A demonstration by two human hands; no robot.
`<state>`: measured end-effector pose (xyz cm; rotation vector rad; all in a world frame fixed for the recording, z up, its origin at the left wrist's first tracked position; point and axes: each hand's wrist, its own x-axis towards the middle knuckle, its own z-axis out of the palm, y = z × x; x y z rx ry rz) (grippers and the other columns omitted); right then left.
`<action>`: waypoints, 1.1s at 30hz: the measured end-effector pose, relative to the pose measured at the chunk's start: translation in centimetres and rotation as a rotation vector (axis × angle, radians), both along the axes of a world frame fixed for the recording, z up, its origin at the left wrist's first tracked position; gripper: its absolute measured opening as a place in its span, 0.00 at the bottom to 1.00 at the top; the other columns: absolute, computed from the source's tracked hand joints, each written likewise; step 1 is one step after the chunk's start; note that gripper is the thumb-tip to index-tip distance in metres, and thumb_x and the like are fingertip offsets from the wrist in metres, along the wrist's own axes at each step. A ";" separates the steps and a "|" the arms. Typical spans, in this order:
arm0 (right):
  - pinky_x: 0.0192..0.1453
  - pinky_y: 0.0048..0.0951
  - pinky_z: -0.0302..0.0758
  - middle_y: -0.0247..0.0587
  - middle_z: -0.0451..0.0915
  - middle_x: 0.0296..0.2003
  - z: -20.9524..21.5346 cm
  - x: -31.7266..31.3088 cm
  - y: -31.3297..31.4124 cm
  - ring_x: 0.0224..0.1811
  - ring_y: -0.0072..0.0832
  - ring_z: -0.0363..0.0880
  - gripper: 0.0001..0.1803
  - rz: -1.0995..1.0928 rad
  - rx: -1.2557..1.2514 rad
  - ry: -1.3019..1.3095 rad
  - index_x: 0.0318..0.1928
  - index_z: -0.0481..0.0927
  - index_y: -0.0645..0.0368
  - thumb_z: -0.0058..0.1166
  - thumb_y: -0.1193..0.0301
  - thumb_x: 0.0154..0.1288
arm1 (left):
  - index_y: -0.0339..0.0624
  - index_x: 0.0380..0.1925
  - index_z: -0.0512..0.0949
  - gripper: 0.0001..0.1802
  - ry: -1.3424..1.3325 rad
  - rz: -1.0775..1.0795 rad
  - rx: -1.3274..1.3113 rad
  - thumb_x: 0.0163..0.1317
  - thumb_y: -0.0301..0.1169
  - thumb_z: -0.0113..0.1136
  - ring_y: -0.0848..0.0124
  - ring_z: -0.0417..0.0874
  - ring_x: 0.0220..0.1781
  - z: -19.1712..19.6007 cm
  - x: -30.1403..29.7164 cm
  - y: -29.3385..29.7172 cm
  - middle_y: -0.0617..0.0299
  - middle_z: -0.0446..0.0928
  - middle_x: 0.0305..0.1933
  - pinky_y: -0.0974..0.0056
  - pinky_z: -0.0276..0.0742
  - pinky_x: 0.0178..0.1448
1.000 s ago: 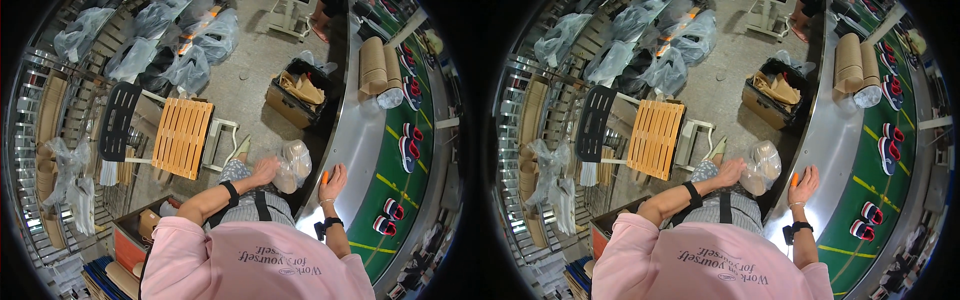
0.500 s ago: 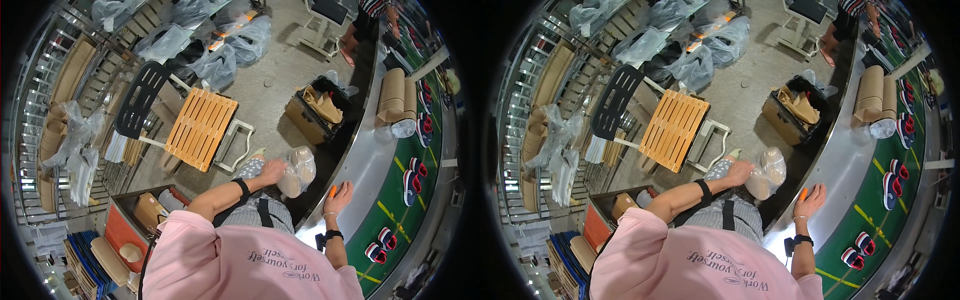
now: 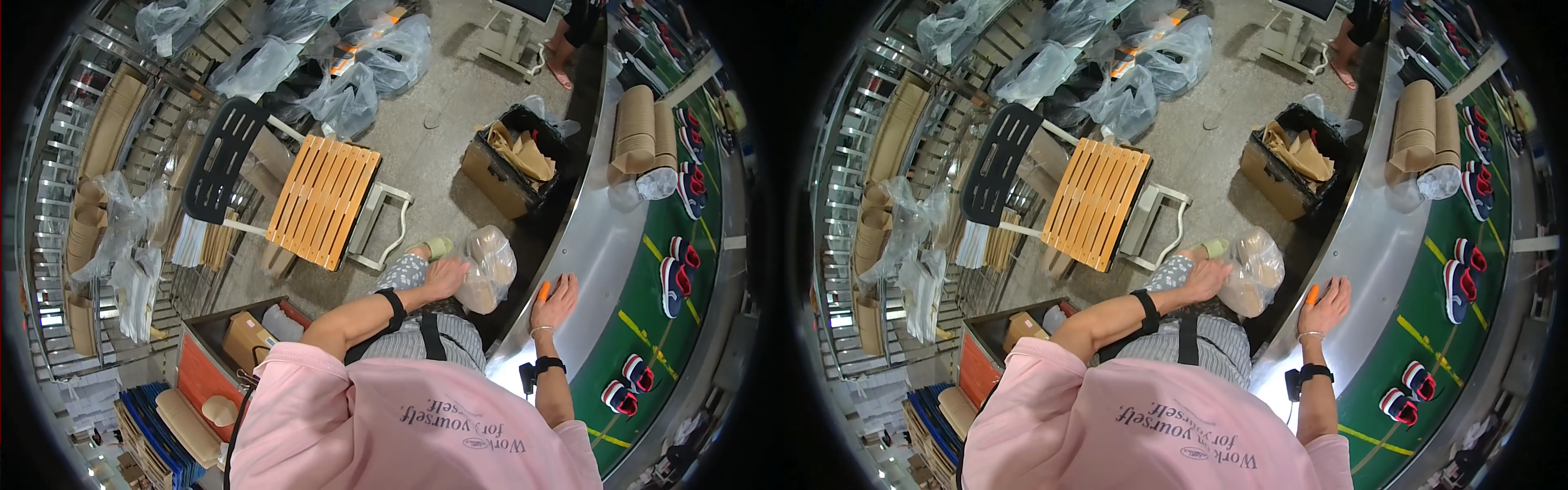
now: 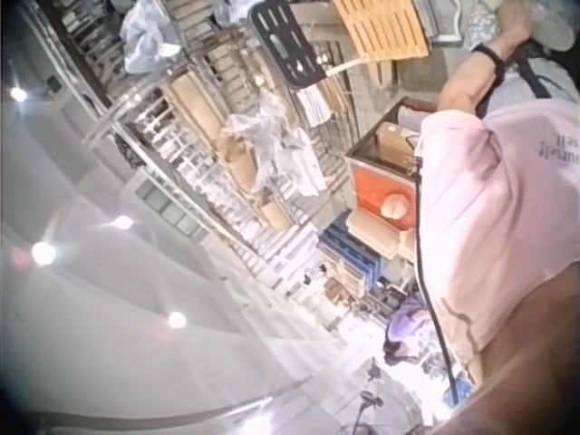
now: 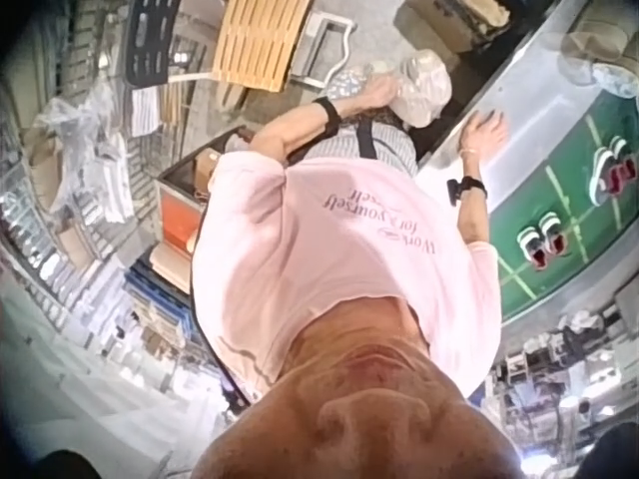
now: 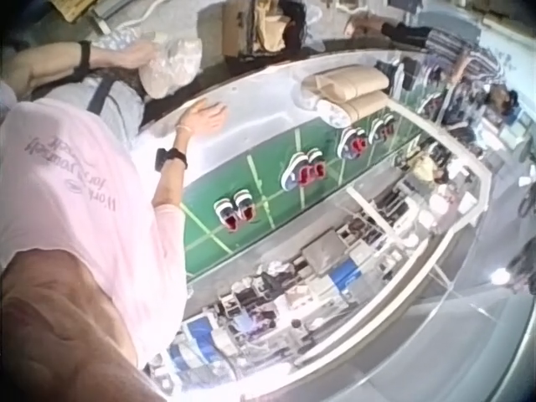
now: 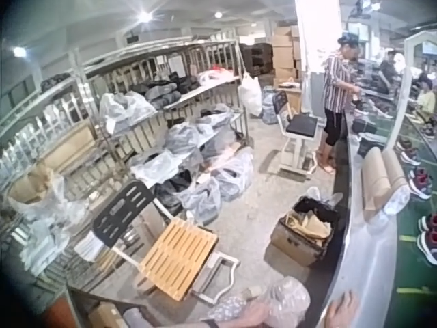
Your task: Insert cardboard and plastic shoe trees into shoes on a conveyor belt in a factory.
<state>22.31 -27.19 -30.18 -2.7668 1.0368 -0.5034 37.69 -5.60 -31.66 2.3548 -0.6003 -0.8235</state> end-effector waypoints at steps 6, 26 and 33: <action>0.68 0.43 0.53 0.50 0.64 0.61 -1.3 -0.4 -0.4 0.65 0.46 0.59 0.25 0.063 0.017 -0.067 0.59 0.67 0.62 0.53 0.67 0.62 | 0.29 0.28 0.80 0.37 0.127 -0.083 0.029 0.56 0.61 0.49 0.45 0.81 0.40 -0.5 0.1 0.3 0.38 0.79 0.33 0.49 0.74 0.43; 0.65 0.41 0.60 0.47 0.67 0.60 -2.5 -0.7 -2.4 0.63 0.43 0.64 0.23 0.073 -0.115 0.050 0.59 0.66 0.62 0.47 0.64 0.67 | 0.35 0.09 0.69 0.23 0.258 0.561 -0.286 0.56 0.37 0.62 0.78 0.57 0.17 14.2 -4.3 17.0 0.59 0.57 0.10 0.62 0.57 0.21; 0.64 0.41 0.64 0.47 0.67 0.59 -3.9 -1.7 -5.6 0.61 0.43 0.65 0.23 0.090 -0.193 0.209 0.58 0.66 0.61 0.45 0.61 0.68 | 0.34 0.10 0.62 0.25 0.187 1.030 -0.325 0.58 0.34 0.63 0.79 0.52 0.20 20.5 -6.8 24.8 0.67 0.51 0.14 0.64 0.50 0.21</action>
